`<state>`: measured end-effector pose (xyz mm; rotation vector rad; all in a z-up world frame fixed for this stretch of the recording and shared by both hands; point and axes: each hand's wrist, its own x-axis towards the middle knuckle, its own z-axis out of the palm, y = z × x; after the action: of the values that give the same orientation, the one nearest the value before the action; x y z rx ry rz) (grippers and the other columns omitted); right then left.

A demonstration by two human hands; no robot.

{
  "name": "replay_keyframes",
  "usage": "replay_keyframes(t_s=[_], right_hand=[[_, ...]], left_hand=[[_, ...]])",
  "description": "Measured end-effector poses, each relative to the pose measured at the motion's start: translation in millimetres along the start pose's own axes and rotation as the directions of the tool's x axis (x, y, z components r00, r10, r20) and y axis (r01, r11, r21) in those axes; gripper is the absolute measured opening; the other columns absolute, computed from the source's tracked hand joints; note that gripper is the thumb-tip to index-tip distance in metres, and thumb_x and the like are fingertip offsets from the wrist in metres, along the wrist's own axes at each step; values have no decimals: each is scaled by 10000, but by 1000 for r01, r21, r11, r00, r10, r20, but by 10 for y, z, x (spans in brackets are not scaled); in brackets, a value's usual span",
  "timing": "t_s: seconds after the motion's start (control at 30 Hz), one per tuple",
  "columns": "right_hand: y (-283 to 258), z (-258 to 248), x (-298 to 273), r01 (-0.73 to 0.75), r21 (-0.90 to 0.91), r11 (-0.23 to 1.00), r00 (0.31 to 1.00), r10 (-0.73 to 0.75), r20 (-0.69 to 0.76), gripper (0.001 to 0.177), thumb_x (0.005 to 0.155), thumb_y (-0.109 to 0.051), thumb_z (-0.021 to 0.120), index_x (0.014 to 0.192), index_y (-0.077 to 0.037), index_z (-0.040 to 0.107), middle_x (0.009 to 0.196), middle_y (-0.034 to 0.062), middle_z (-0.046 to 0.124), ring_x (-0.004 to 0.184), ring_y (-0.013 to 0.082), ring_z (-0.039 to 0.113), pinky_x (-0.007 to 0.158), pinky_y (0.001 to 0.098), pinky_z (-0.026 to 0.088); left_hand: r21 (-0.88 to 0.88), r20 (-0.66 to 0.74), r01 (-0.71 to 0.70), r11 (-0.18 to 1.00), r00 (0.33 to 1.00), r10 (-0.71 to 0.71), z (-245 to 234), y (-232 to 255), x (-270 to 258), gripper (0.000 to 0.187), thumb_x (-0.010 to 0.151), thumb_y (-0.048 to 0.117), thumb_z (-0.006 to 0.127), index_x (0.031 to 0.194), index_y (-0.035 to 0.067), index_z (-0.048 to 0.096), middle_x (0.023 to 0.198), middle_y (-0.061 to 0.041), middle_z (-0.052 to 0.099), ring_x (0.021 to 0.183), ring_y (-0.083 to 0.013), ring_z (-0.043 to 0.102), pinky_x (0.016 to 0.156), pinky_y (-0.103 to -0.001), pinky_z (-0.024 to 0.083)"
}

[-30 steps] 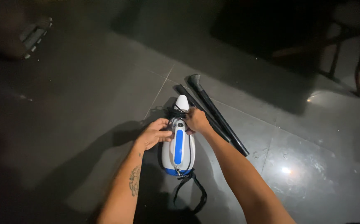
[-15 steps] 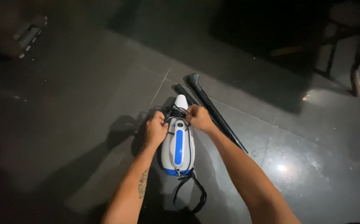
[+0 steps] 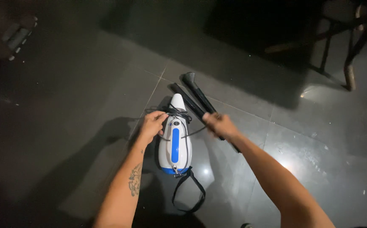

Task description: Assemble a handheld vacuum cleaner and plug it into a power outlet.

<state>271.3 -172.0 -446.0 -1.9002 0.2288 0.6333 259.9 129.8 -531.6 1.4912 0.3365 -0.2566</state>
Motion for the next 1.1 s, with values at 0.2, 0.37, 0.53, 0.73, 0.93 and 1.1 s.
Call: replay_keyframes(t_s=[0.2,0.37,0.53,0.73,0.93,1.1], right_hand=[[587,598,-8,74,-159,985,949,-20,314,452,848,-387,786,1071,-5,694,742,78,660,560,139,595,463,296,485],[231,624,-145,177,-86,981,867,-114,486,388,874,-304,765,1075,20,696,766,81,666,568,123,594,470,281,470],[128,659,-162,252,-225,941,859,-110,500,395,884,-320,742,1135,-22,676,769,59,670,581,135,608,504,295,496],[149,831,-210,510,-539,670,857,-341,388,692,890,-413,728,1456,-112,469,1262,223,565,1069,364,627,887,428,542],[36,1041,-350,679,-654,334,730,-215,648,787,1003,-510,622,1642,-358,189,1713,189,9,1499,470,248,1189,527,313],[68,1009,-373,641,-653,404,748,-137,649,947,914,-451,680,1624,-375,58,1721,174,-52,1516,375,264,1209,468,310]], left_hand=[[646,9,7,764,1000,-17,-309,227,53,258,888,276,755,797,35,746,522,-51,585,417,-159,553,397,-324,432],[777,43,56,627,989,-141,-502,629,-75,357,901,300,777,750,-18,714,536,-81,594,450,-185,555,458,-379,458],[843,-45,111,526,990,-136,-406,1008,-277,181,880,270,747,889,96,794,657,-52,714,538,-165,625,565,-400,516],[843,132,-21,537,977,-169,-216,1062,-354,235,923,224,655,1083,108,781,843,-108,782,626,-270,774,612,-386,593],[694,100,307,652,855,-509,-511,746,-349,291,994,224,618,1211,46,694,939,-206,744,551,-301,731,391,-343,489],[628,18,270,730,933,-360,-544,928,-578,276,968,299,594,1134,120,724,674,-126,593,434,-229,594,363,-353,358]])
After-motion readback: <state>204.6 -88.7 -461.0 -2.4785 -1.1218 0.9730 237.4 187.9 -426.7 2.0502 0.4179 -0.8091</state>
